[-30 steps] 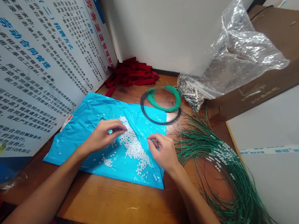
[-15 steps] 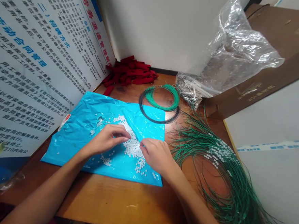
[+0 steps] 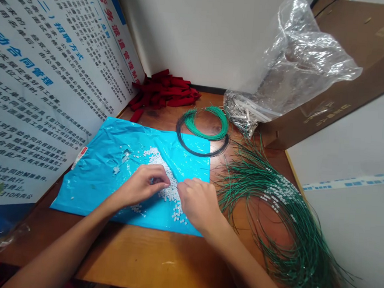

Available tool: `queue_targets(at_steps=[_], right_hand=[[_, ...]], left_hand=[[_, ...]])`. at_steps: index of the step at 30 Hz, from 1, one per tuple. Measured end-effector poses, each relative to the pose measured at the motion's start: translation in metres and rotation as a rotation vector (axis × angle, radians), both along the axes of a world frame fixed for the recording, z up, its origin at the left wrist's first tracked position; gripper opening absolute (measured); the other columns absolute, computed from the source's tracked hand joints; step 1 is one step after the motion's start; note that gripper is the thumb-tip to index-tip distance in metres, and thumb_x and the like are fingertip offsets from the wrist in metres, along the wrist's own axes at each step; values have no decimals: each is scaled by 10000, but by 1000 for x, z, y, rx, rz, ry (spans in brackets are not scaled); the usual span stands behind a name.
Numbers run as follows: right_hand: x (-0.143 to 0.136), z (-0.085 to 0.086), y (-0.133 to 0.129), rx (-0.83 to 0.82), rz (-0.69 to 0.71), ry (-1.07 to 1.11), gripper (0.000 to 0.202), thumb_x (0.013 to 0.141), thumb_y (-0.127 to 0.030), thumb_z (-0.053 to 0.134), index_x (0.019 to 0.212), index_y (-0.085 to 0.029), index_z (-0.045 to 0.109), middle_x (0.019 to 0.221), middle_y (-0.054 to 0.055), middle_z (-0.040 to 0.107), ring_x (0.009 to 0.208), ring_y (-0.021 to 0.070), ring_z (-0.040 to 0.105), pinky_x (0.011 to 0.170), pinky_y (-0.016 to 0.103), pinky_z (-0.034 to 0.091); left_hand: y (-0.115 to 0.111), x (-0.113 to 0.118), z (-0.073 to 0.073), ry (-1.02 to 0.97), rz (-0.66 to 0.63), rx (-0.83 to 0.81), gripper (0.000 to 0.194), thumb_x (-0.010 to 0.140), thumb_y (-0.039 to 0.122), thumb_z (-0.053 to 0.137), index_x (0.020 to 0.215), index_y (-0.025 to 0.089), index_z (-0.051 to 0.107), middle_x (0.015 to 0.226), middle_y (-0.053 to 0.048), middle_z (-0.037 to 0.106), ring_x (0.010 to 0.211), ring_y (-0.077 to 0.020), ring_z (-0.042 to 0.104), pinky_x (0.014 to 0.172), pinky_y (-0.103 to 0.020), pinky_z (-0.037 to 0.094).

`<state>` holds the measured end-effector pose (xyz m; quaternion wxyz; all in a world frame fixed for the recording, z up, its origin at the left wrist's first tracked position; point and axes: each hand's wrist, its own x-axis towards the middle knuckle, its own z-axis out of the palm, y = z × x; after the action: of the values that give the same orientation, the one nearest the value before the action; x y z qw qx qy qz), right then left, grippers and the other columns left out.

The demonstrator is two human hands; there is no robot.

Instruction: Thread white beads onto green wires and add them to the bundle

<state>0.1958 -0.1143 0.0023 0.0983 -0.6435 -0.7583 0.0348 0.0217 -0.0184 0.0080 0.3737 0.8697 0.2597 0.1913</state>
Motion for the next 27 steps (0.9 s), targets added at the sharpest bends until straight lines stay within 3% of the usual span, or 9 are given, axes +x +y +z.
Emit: queue_targets(at_steps=[7,11,17,23,27], right_hand=[[-7,-6,-1,-16,-9,193,166,909,-242,520,845,-184,662,820,50,699,779,194,623,608,277,336],[-5,-4,0,-18,-16,447,114,876,-251,569,906,-181,655,786,32,683,703,162,608,604,253,377],[3,3,5,-43,-62,786,140,861,-223,556,785,-163,657,610,-3,614,544,117,534,522,226,382],[5,5,6,-137,-161,1062,123,815,-250,585,782,-155,656,630,7,615,546,119,544,484,219,403],[5,9,6,-209,-270,1196,138,786,-278,608,768,-145,640,559,-8,588,439,92,491,404,200,369]], left_hand=[[-10,5,0,44,-24,-59,133,812,96,559,794,150,679,782,-29,700,718,-145,632,665,-242,454],[-9,4,2,36,-26,-36,127,822,112,565,800,147,685,778,-35,710,722,-152,641,658,-240,446],[-4,0,9,-39,-27,-63,118,835,136,578,828,155,695,807,-42,705,749,-155,633,700,-260,463],[2,-5,17,-118,45,-157,132,830,137,579,864,161,704,852,-55,711,792,-169,639,711,-287,499],[3,-6,17,-180,87,-130,126,832,143,582,867,153,703,852,-64,709,785,-166,638,702,-291,506]])
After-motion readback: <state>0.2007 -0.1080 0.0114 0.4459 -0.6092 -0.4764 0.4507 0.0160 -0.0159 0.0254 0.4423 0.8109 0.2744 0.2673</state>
